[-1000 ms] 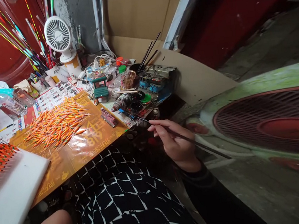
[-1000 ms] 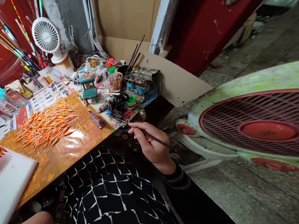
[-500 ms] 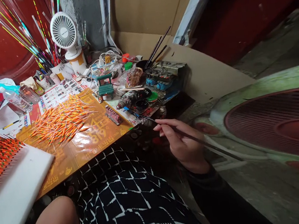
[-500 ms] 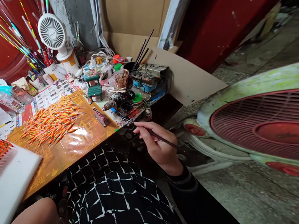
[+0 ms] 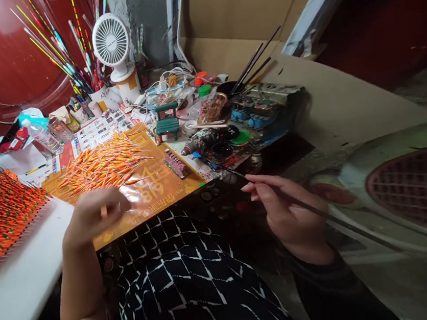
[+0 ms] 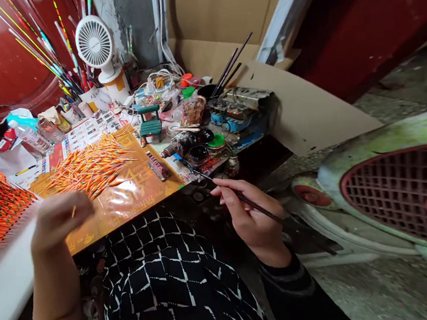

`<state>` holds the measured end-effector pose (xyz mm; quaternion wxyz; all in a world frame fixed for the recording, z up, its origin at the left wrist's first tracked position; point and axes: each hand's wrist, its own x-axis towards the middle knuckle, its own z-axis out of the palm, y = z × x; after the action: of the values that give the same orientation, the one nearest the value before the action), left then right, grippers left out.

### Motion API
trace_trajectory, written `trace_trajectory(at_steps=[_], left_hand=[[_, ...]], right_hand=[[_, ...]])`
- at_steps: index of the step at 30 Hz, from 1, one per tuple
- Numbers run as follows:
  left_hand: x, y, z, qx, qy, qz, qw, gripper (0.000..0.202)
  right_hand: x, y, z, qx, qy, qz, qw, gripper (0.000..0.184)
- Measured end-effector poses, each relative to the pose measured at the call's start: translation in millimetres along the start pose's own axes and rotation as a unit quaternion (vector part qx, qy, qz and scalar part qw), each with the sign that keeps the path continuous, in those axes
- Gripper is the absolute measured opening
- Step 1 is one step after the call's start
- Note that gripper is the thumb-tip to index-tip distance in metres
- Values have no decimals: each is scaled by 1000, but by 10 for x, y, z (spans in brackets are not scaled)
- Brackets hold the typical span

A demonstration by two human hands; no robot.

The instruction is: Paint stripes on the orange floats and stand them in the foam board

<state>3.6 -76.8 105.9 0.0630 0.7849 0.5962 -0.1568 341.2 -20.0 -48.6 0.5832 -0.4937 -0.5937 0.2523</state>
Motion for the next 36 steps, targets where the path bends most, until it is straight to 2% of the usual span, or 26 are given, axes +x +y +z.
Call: trace_trajectory(at_steps=[1, 2, 3, 4, 5, 7, 12, 15, 21, 27, 31, 34, 36], left_hand=[[252, -171, 74, -14, 64, -38, 997, 37], [464, -343, 165, -55, 183, -83, 978, 30], [633, -507, 267, -94, 261, -107, 955, 22], [759, -655, 372, -113, 289, -130, 942, 17], [847, -779, 473, -110, 292, -162, 936, 15], [944, -945, 636, -88, 263, -207, 938, 15], [1028, -1038, 792, -50, 214, -249, 943, 20], [1060, -1050, 809, -51, 215, -237, 946, 21], [1125, -1003, 783, -72, 272, -186, 941, 20], [1248, -863, 746, -45, 251, -202, 946, 20], [1288, -851, 738, -25, 255, -206, 944, 21], [1253, -849, 682, -46, 298, -186, 935, 18], [1196, -812, 624, -87, 358, -161, 916, 16]], right_hand=[[-7, 14, -7, 0, -1, 3, 1000, 22], [-13, 31, -13, 0, 0, 6, 1000, 21], [-18, 47, -17, -1, 0, 9, 1000, 21], [-22, 61, -20, -2, 3, 12, 1000, 21], [-23, 71, -21, -2, 5, 13, 1000, 21], [-20, 76, -21, 0, 7, 15, 1000, 21], [-1, 57, -34, 6, 8, 18, 1000, 20], [-5, 78, -42, 1, 13, 20, 1000, 21], [-14, 107, -26, -8, 14, 24, 1000, 24], [5, 47, -29, 9, 12, 17, 1000, 19], [5, 28, -59, -4, 16, 28, 999, 20], [4, 37, -80, -1, 20, 19, 1000, 20], [3, 44, -85, 4, 20, 16, 1000, 19]])
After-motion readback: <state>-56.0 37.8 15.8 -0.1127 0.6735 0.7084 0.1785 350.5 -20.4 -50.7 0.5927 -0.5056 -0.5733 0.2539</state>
